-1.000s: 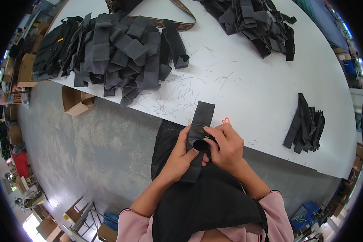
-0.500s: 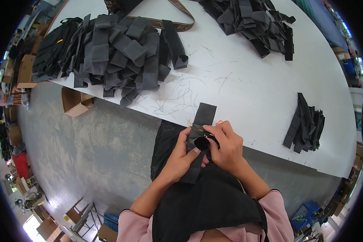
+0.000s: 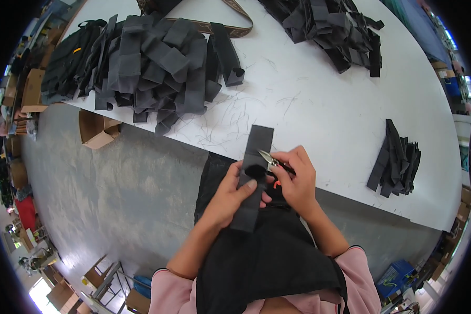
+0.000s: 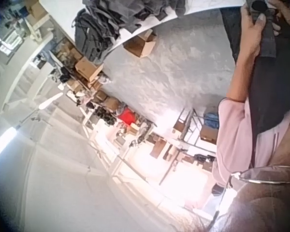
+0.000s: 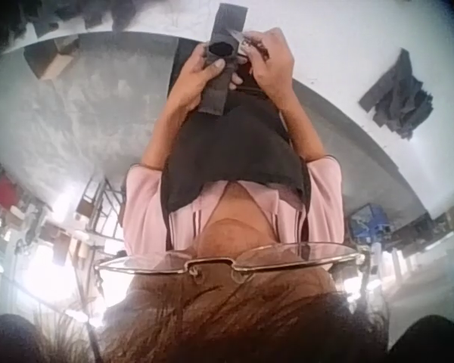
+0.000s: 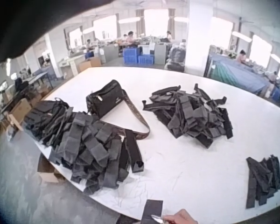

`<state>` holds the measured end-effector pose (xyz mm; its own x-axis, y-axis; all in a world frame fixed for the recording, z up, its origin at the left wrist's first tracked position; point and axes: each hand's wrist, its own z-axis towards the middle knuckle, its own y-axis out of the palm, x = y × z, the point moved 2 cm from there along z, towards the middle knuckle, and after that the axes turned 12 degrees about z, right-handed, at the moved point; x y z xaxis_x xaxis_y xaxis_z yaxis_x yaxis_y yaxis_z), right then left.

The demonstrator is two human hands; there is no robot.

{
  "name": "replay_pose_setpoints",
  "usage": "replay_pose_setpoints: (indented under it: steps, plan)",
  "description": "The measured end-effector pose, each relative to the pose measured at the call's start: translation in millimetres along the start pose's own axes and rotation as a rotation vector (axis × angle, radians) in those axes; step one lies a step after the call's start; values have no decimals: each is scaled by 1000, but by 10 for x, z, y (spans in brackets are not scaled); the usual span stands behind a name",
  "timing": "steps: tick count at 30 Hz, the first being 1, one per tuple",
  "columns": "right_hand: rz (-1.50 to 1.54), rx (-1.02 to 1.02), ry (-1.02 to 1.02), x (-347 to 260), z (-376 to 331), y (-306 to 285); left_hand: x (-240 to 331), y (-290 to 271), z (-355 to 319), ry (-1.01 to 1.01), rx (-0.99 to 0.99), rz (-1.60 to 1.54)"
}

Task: The recorder uses scissors to trim excess threads and fabric from black components, likely straps for bags or sports equipment.

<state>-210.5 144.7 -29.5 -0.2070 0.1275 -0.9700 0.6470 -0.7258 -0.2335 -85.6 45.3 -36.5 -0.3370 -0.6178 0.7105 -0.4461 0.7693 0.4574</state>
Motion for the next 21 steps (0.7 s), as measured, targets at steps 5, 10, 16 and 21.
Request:
replay_pose_setpoints:
  steps: [5,10,16,21]
  plan:
    - [76,25,25,4,-159,-178,76,-99,30,-26,15,-82]
    - [-38,-145,3,-251,-259,-193,71,-100,28,39,61,-105]
    - [-175,-182,-93,-273,-202,-143,84,-50,9,104,104,-64]
    - [-266,-220,-143,-282,-201,-93,45,-67,0,109,116,-87]
